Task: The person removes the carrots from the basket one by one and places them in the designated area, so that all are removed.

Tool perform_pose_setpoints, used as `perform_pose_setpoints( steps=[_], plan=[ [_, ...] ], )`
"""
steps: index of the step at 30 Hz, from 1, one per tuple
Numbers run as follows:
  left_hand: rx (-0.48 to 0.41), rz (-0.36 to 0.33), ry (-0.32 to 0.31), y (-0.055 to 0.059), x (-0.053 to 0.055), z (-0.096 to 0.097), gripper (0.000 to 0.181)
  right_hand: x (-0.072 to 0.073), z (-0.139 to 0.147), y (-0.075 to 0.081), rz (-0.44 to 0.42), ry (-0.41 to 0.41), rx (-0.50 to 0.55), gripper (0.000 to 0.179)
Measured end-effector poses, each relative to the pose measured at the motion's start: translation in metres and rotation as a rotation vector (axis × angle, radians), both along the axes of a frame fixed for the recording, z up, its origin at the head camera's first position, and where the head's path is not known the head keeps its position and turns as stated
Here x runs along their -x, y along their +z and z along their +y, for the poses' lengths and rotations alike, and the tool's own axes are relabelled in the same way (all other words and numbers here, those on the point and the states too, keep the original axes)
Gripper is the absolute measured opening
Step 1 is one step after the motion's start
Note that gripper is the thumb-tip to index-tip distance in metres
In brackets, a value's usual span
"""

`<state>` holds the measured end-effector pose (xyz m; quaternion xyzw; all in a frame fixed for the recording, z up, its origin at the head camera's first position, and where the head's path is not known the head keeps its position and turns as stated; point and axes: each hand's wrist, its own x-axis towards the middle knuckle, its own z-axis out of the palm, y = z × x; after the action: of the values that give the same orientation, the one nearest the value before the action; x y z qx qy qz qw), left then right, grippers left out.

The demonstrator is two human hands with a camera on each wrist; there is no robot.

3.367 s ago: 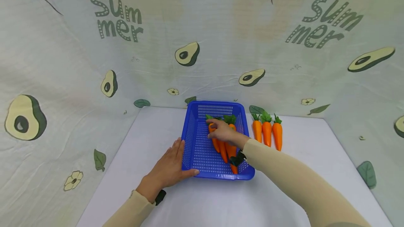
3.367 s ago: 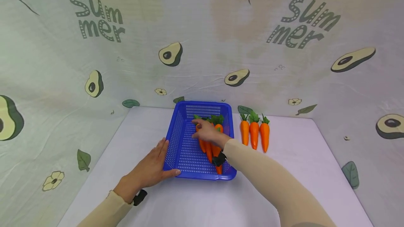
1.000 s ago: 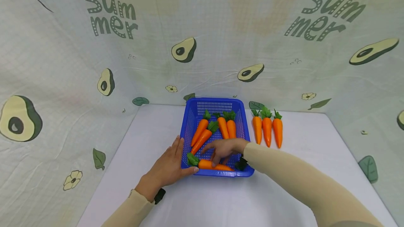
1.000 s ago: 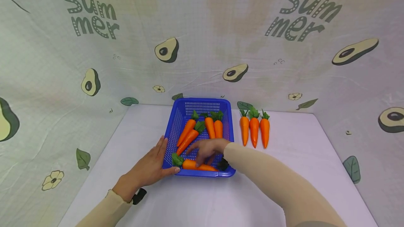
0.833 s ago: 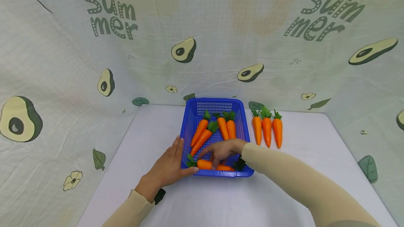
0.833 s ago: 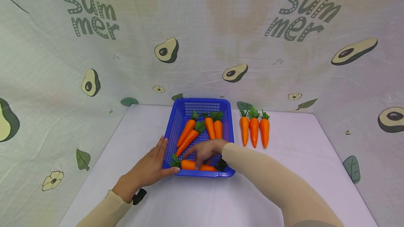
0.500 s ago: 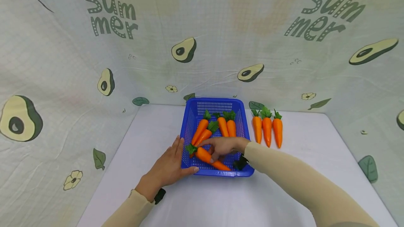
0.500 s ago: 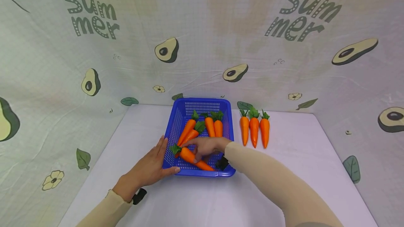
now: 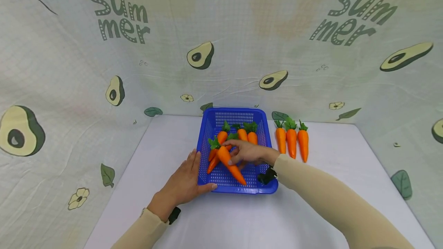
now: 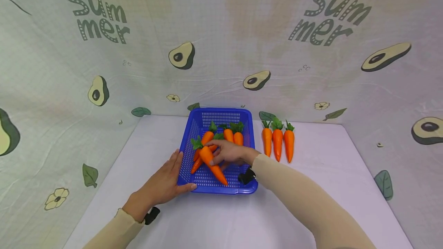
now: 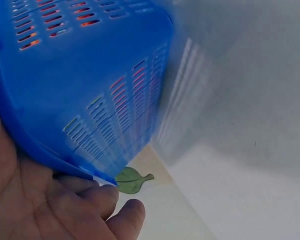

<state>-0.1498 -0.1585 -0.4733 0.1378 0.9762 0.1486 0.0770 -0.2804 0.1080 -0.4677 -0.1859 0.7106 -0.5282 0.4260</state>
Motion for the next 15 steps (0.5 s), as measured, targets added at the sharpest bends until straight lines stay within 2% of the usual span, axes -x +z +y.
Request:
perform_pose_setpoints(
  steps=[7,15],
  plan=[
    [0.045,0.03,-0.028,0.001,0.001,-0.001,0.126,0.001,0.007,0.005,0.045,-0.076,0.028,0.073],
    [0.098,0.058,-0.046,0.003,0.001,-0.001,0.125,0.001,0.018,0.014,0.043,-0.177,0.112,0.073]
  ],
)
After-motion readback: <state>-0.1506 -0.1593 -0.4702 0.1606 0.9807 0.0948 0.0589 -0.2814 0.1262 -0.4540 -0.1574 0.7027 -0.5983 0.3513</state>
